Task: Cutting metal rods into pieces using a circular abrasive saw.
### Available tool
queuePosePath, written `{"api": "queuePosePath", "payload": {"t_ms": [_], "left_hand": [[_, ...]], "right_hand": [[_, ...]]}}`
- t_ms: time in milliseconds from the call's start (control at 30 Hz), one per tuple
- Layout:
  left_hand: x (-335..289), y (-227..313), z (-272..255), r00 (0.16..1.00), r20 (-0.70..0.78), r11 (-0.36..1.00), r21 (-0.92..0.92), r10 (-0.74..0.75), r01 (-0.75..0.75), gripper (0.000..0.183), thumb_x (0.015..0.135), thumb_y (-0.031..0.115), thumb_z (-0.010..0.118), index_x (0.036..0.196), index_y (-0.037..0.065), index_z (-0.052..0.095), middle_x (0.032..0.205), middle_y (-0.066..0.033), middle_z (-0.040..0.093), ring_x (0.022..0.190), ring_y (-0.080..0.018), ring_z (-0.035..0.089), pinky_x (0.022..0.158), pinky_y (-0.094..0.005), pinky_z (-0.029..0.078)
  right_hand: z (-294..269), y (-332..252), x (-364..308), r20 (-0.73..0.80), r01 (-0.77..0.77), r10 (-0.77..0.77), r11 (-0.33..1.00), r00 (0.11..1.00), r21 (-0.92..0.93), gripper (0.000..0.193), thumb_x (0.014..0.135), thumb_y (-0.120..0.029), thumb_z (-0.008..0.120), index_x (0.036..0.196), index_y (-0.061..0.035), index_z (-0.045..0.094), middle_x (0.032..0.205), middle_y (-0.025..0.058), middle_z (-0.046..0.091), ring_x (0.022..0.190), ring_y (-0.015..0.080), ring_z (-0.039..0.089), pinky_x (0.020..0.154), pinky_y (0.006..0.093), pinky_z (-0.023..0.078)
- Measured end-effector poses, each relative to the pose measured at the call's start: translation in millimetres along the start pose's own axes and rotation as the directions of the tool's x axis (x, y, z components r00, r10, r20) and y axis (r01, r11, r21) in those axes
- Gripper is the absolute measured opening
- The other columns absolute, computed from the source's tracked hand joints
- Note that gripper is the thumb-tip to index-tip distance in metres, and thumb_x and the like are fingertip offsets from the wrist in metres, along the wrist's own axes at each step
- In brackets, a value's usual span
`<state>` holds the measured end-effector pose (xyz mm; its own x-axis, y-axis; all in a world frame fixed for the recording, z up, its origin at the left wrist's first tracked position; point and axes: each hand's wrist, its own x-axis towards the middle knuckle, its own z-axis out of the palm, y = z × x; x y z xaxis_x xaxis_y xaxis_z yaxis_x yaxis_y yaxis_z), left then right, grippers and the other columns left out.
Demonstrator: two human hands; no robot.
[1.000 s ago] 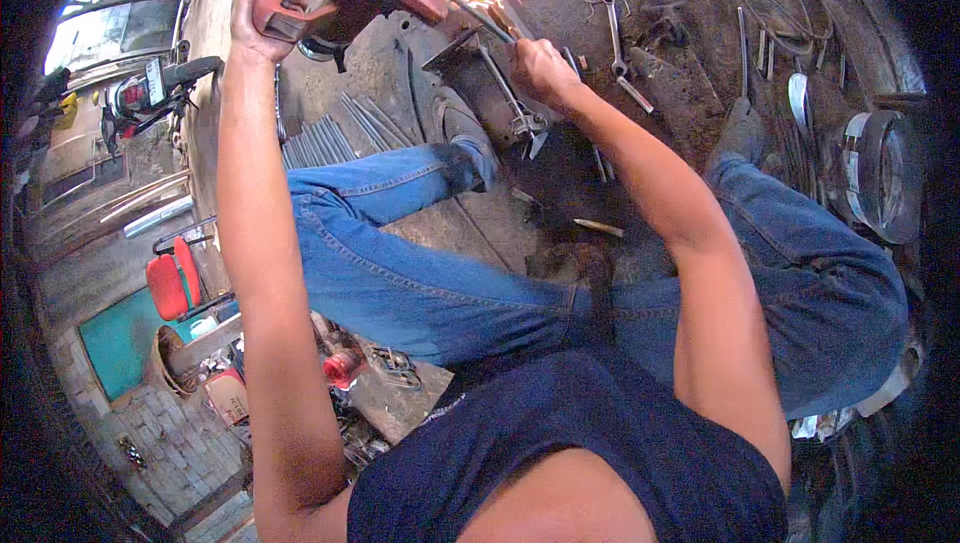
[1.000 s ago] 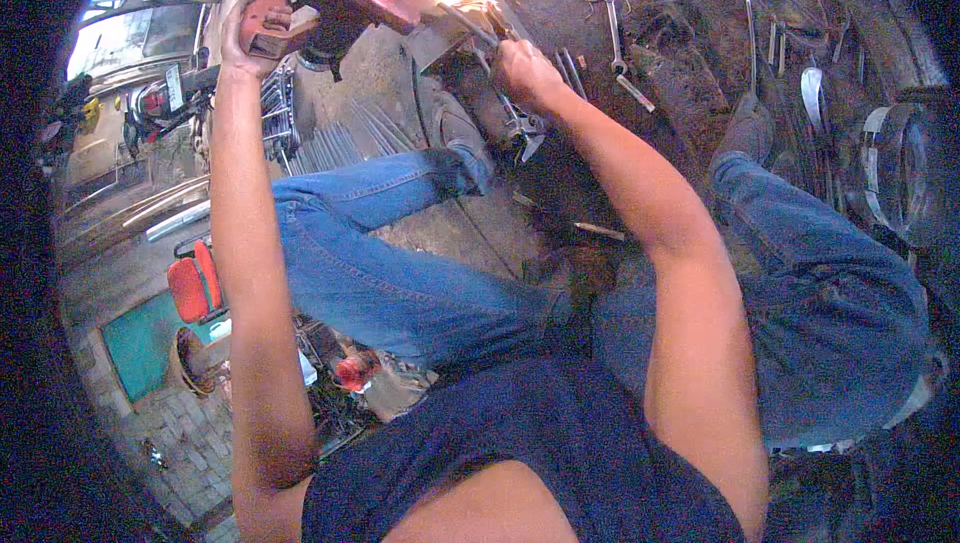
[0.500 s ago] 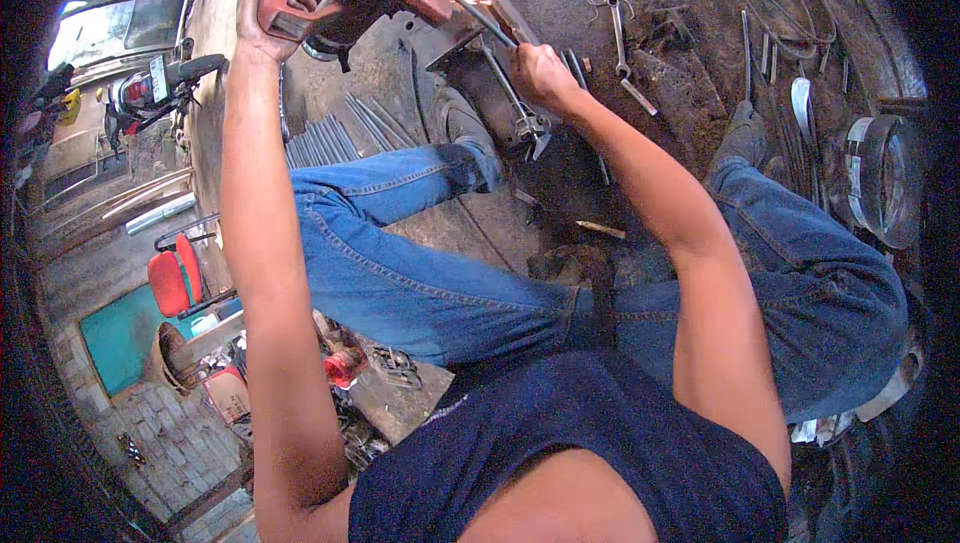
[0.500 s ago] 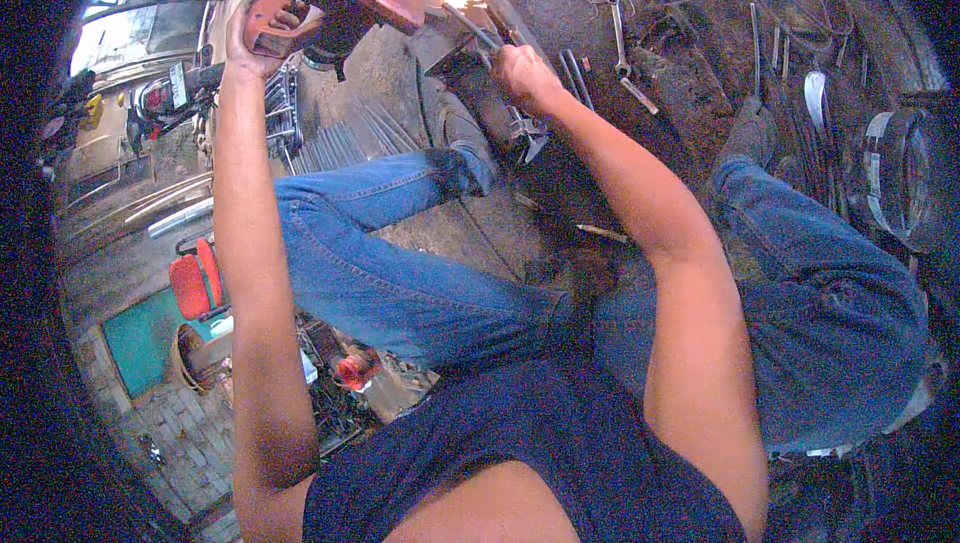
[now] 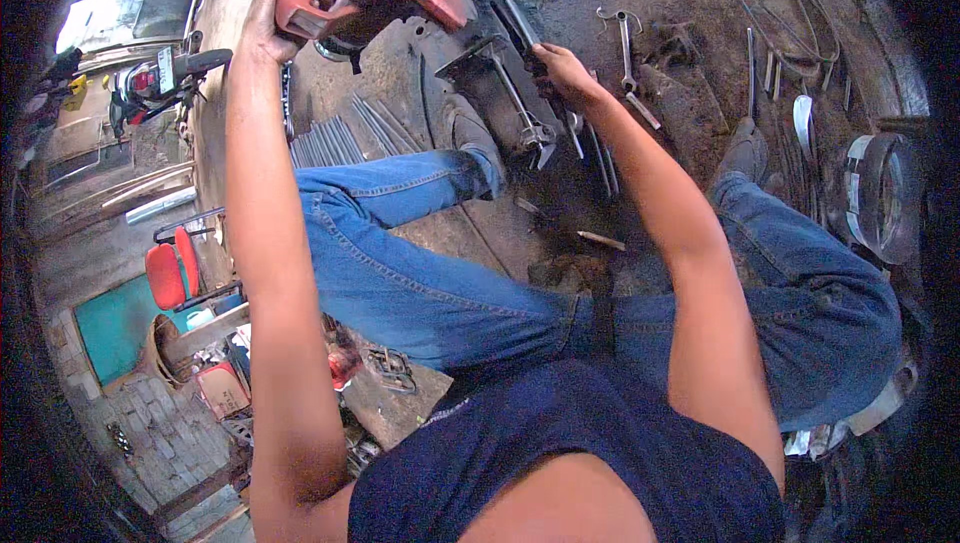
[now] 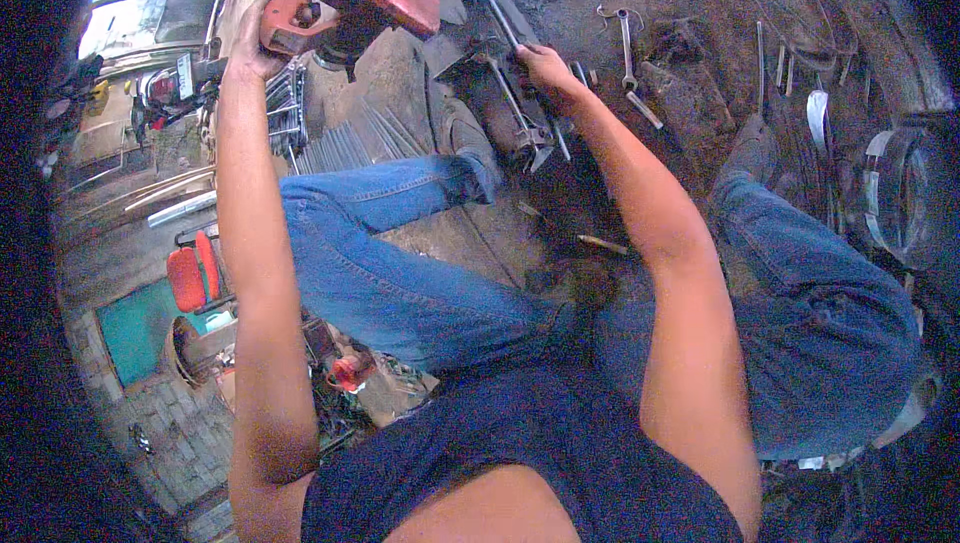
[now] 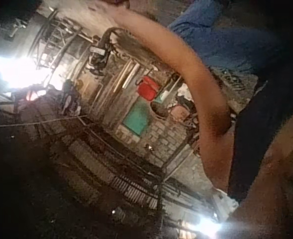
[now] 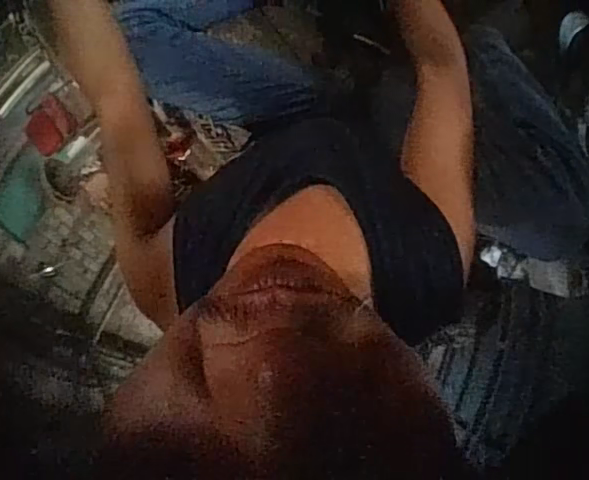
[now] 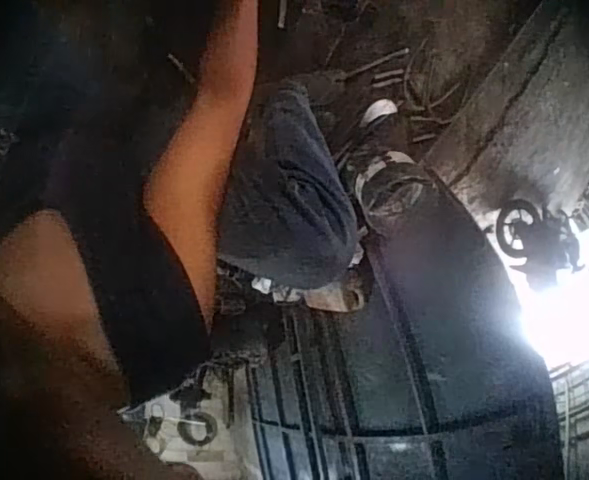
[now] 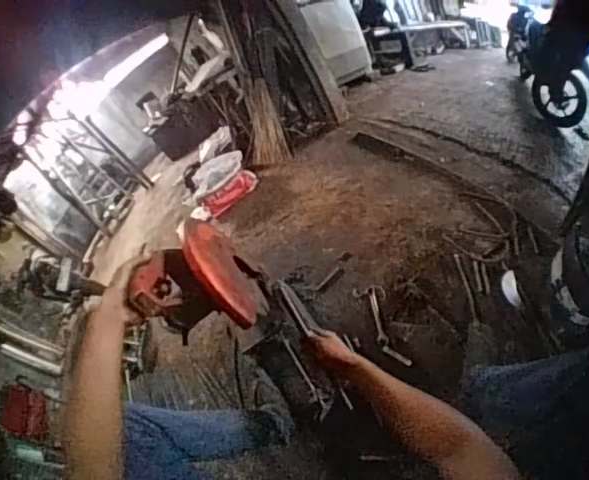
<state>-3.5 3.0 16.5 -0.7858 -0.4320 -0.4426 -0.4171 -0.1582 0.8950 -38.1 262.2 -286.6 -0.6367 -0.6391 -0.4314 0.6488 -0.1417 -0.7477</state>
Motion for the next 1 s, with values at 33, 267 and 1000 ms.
{"api": "queuePosePath", "payload": {"t_ms": [33,267,1000], "left_hand": [[0,-1,0,1.000,0.021,1.000,-0.025,-0.010,0.010,0.040,0.077,0.029,0.059,0.106,0.002,0.051,0.085,-0.0112,0.057,0.073,-0.0230,0.057,0.068,-0.0377,0.052],[14,-11,-9,0.987,0.162,0.969,-0.247,0.020,0.021,0.044,0.074,0.026,0.062,0.106,-0.001,0.047,0.080,-0.0140,0.053,0.074,-0.0236,0.055,0.072,-0.0361,0.050],[10,-5,-7,0.974,0.217,0.884,-0.439,-0.070,0.161,0.041,0.075,0.013,0.060,0.106,-0.005,0.040,0.087,-0.0118,0.044,0.072,-0.0150,0.048,0.063,-0.0229,0.047]], "right_hand": [[-1,0,1,-0.021,0.029,-0.030,1.000,0.999,-0.004,0.027,0.089,-0.029,0.047,0.095,-0.0047,0.056,0.070,0.0014,0.053,0.053,0.0115,0.047,0.043,0.0267,0.035],[-12,8,13,0.004,-0.010,0.010,0.999,1.000,-0.042,0.029,0.086,-0.031,0.051,0.088,-0.0034,0.061,0.065,0.0017,0.056,0.050,0.0096,0.046,0.045,0.0273,0.036],[15,-15,-7,-0.184,0.003,-0.257,0.590,0.949,-0.808,0.043,0.087,-0.037,0.044,0.086,0.0029,0.061,0.082,0.0287,0.058,0.087,0.0414,0.057,0.075,0.0461,0.043]]}}
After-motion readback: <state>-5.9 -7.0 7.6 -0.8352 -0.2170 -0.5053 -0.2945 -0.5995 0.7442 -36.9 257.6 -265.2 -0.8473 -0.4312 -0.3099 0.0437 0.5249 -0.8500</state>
